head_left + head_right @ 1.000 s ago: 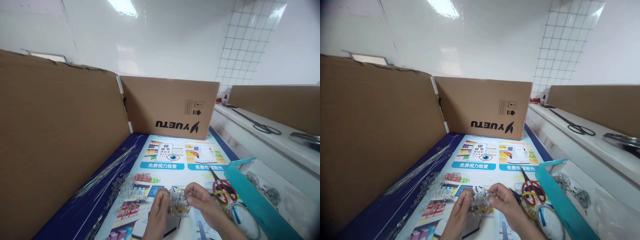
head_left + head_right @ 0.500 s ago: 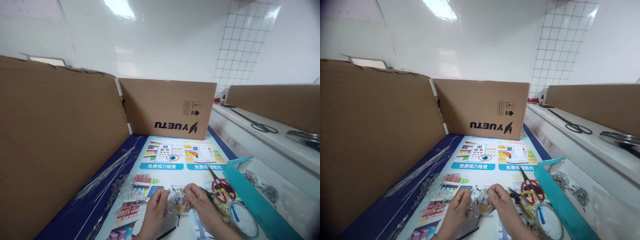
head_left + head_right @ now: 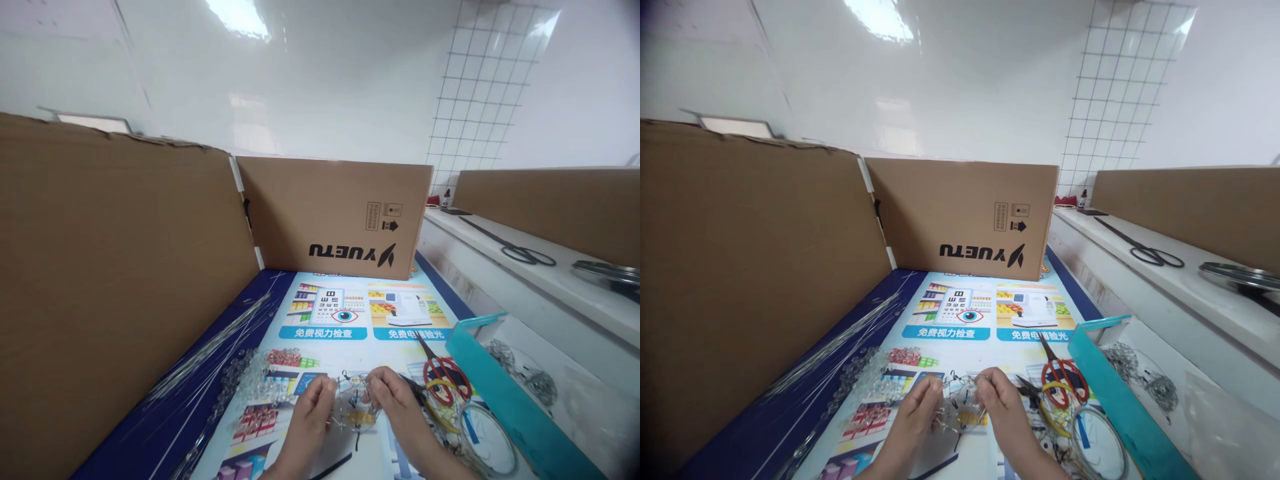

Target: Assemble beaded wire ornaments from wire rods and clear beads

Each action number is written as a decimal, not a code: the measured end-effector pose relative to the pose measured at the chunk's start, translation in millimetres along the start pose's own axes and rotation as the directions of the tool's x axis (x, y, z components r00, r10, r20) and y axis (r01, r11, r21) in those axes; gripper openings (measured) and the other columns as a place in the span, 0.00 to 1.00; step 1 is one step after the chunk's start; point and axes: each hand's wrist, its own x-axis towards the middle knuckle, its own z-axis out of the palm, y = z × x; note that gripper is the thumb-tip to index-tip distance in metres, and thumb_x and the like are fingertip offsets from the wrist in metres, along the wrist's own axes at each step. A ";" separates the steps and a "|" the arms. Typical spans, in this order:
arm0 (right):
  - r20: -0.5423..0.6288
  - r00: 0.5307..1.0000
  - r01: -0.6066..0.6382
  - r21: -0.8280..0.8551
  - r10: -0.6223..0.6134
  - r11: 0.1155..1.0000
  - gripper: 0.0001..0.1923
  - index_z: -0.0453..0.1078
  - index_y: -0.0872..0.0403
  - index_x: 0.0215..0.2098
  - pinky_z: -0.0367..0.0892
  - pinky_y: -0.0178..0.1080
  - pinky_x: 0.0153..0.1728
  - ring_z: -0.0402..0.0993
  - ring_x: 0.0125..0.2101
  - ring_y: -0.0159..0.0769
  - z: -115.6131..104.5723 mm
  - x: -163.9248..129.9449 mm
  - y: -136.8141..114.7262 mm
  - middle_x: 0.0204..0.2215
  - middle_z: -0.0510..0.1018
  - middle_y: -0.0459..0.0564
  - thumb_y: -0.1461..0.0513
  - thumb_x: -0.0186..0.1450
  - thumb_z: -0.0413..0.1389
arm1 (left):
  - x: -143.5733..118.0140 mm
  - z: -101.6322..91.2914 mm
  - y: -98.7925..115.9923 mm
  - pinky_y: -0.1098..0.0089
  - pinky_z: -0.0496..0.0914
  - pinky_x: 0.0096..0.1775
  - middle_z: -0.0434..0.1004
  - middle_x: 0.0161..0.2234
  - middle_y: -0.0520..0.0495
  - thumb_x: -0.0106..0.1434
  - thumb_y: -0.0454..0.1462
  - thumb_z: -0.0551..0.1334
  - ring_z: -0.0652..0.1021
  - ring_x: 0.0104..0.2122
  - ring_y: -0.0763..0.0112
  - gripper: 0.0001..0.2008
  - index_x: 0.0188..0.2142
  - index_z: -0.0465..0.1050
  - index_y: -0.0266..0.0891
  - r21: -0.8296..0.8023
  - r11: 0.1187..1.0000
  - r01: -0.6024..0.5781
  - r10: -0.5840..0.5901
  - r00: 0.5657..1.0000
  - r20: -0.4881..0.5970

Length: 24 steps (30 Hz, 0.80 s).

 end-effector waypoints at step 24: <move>0.081 0.997 0.006 -0.248 0.015 0.969 0.09 0.63 0.53 0.29 0.55 0.33 0.27 0.59 0.26 0.31 -12.6 1.3 -40.8 0.23 0.64 0.42 0.56 0.63 0.49 | 0.1 -12.4 -9.8 0.79 0.55 0.13 0.71 0.25 0.54 0.52 0.33 0.61 0.62 0.11 0.84 0.08 0.28 0.60 0.40 -0.591 0.697 0.407 -0.033 0.841 0.540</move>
